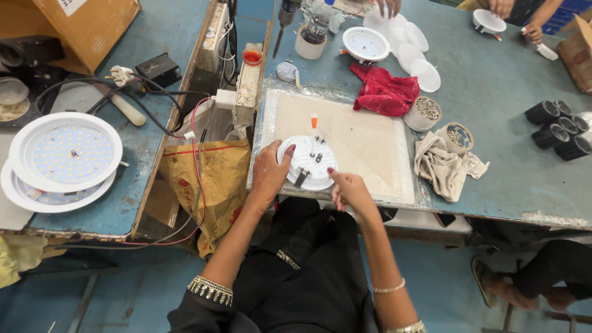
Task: The person uses a green electric screwdriver to fasten screws into a white circular LED light fixture. They repeatedly pick up screws, position them, and drive them into the fixture while seated at a workbench.
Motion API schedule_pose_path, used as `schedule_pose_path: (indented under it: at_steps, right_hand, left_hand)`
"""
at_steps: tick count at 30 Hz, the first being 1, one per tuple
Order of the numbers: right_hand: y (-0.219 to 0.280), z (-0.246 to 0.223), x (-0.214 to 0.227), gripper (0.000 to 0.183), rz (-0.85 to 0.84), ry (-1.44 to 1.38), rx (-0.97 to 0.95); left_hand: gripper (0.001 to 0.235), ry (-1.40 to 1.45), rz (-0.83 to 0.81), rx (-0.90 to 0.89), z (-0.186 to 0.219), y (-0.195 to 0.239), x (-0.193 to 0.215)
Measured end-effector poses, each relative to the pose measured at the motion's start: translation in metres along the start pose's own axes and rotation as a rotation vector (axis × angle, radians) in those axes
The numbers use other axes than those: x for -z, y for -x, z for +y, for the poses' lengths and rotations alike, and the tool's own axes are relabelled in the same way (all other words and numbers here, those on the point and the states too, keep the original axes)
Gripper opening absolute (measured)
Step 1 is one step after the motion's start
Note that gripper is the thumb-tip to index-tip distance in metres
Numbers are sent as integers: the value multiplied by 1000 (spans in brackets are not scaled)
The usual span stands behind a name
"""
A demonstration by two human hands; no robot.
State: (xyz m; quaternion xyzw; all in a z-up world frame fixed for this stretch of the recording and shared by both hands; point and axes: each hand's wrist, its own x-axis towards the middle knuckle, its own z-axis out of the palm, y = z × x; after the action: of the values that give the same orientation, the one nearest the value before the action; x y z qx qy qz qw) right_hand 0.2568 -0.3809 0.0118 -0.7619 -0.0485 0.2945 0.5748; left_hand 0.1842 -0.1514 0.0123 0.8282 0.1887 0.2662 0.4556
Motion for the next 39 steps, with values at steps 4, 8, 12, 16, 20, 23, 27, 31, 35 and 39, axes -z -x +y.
schedule_pose_path:
  at_steps: [4,8,12,16,20,23,27,31,35,39]
  right_hand:
    - [29,23,-24,44,-33,-257,46]
    - [58,9,-46,39,-211,-114,70]
    - [54,-60,-31,34,-183,-43,260]
    - [-3,-173,3,21,191,97,1067]
    - [-67,-269,12,20,34,52,1269]
    - [-82,-296,29,18,-228,0,1163]
    - [-74,-298,51,16,-446,-70,1095]
    - [-40,-285,47,16,-516,-119,1082]
    - [8,-252,21,30,-473,-275,1003]
    - [36,-219,-9,55,-488,-423,1040]
  left_hand:
    - [45,51,-166,21,-16,-21,-19]
    - [37,113,-172,-239,-20,-33,-29]
    - [40,69,-132,-336,-10,-17,-30]
    - [35,-24,-124,-331,3,-9,-25]
    - [33,16,-136,-300,10,-9,-19]
    - [34,19,-132,-325,10,-9,-19]
    - [33,24,-130,-367,3,-12,-23]
    - [33,17,-126,-374,-2,-13,-27]
    - [32,12,-129,-377,-3,-13,-28]
    - [31,4,-129,-372,-1,-12,-27]
